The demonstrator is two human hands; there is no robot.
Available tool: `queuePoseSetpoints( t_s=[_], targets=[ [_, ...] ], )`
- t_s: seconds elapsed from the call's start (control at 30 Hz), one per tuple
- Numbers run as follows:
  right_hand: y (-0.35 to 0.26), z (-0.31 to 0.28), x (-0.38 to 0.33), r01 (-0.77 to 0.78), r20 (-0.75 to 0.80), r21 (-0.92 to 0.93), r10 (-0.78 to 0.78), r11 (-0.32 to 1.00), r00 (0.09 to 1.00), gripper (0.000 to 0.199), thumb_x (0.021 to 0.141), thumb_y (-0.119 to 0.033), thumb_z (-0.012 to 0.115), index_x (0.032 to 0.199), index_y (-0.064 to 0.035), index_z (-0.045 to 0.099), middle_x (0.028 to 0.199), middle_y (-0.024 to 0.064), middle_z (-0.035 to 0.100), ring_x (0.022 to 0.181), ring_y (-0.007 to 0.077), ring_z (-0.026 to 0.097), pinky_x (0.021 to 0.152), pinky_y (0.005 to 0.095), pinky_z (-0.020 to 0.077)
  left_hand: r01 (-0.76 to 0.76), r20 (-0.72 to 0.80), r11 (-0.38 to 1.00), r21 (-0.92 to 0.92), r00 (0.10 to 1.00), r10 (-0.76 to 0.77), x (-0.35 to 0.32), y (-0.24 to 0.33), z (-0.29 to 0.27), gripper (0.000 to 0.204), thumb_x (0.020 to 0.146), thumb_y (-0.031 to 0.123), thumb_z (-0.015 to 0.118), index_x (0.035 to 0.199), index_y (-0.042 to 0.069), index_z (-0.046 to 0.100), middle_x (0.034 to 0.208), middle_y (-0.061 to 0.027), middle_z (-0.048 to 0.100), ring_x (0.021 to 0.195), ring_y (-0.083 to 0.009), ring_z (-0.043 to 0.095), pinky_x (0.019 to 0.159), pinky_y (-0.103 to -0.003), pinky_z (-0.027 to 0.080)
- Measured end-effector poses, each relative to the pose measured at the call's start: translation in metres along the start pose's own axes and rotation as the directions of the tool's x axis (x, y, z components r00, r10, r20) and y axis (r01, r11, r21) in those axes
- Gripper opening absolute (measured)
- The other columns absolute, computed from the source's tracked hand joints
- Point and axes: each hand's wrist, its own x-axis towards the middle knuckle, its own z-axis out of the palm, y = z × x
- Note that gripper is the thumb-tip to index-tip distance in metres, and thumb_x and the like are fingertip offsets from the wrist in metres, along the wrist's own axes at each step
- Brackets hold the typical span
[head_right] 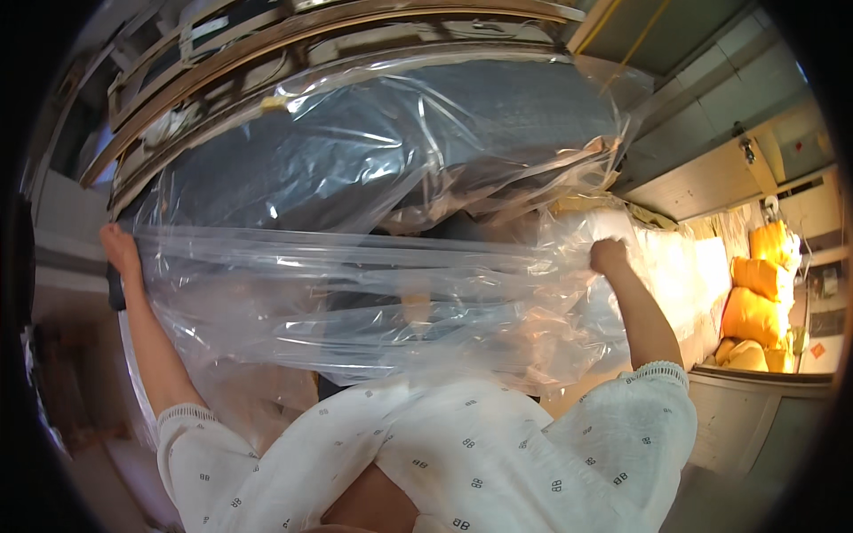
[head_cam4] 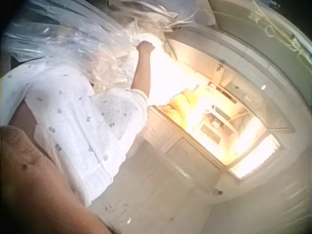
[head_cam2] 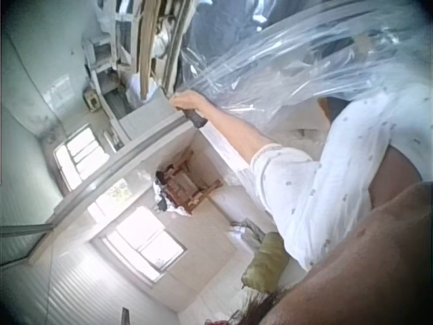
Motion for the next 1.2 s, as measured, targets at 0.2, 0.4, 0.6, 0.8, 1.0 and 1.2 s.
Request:
queuePoseSetpoints(
  t_s=[0.2, 0.4, 0.6, 0.8, 1.0, 1.2],
  targets=[
    [0.186, -0.125, 0.034, -0.055, -0.794, 0.354, 0.332, 0.933, 0.509, 0.020, 0.077, -0.013, 0.048, 0.089, -0.0088, 0.064, 0.079, 0.0163, 0.061, 0.079, 0.0347, 0.059, 0.066, 0.0430, 0.0470, 0.056, 0.019, 0.995, 0.078, 0.998, -0.058, 0.004, -0.014, -0.017, 0.021, 0.085, 0.013, 0.045, 0.096, -0.004, 0.050, 0.097, -0.0238, 0.054, 0.091, -0.0387, 0.051, 0.079, -0.042, 0.039],
    [0.189, -0.252, 0.140, 0.249, -0.648, 0.733, 0.761, 0.633, -0.027, 0.037, 0.078, -0.031, 0.053, 0.109, -0.0105, 0.056, 0.098, 0.0111, 0.060, 0.092, 0.0274, 0.056, 0.081, 0.0362, 0.0420, 0.257, 0.067, 0.943, 0.212, 0.959, -0.277, 0.006, -0.069, -0.003, 0.037, 0.087, 0.025, 0.039, 0.095, -0.008, 0.052, 0.097, -0.0272, 0.055, 0.093, -0.0409, 0.052, 0.080, -0.044, 0.040],
    [0.013, -0.243, 0.071, 0.734, -0.878, 0.461, 0.137, 0.500, 0.458, 0.047, 0.084, -0.033, 0.050, 0.120, -0.0034, 0.043, 0.126, 0.0145, 0.042, 0.120, 0.0301, 0.036, 0.098, 0.0389, 0.0292, 0.274, 0.044, 0.934, 0.231, 0.956, -0.291, -0.003, -0.196, -0.124, 0.041, 0.085, 0.029, 0.042, 0.098, -0.007, 0.056, 0.098, -0.0250, 0.057, 0.092, -0.0365, 0.054, 0.082, -0.040, 0.041],
    [-0.008, -0.200, 0.016, 0.675, -0.874, 0.217, -0.168, 0.705, 0.456, 0.050, 0.089, -0.032, 0.042, 0.133, -0.0090, 0.034, 0.139, 0.0085, 0.032, 0.129, 0.0292, 0.026, 0.104, 0.0406, 0.0213, 0.412, -0.033, 0.824, 0.389, 0.900, -0.435, -0.017, -0.229, -0.229, 0.046, 0.080, 0.036, 0.044, 0.101, -0.001, 0.060, 0.097, -0.0228, 0.060, 0.091, -0.0395, 0.056, 0.080, -0.043, 0.043],
    [-0.060, -0.229, -0.018, 0.877, -0.864, 0.125, -0.383, 0.464, 0.326, 0.051, 0.091, -0.035, 0.039, 0.133, -0.0078, 0.033, 0.140, 0.0070, 0.030, 0.130, 0.0254, 0.025, 0.106, 0.0413, 0.0187, 0.593, 0.078, 0.805, 0.008, 0.803, -0.591, -0.038, -0.220, -0.292, 0.043, 0.080, 0.030, 0.051, 0.105, -0.005, 0.056, 0.101, -0.0169, 0.059, 0.088, -0.0231, 0.056, 0.079, -0.030, 0.044],
    [-0.085, -0.247, 0.016, 0.806, -0.938, 0.007, -0.275, 0.592, 0.210, 0.048, 0.089, -0.033, 0.042, 0.130, -0.0083, 0.038, 0.138, 0.0072, 0.033, 0.128, 0.0254, 0.028, 0.104, 0.0390, 0.0225, 0.737, 0.192, 0.498, -0.457, 0.629, -0.754, -0.074, -0.181, -0.337, 0.032, 0.086, 0.025, 0.055, 0.112, 0.006, 0.054, 0.100, -0.0042, 0.058, 0.091, -0.0157, 0.054, 0.077, -0.030, 0.043]
  ],
)
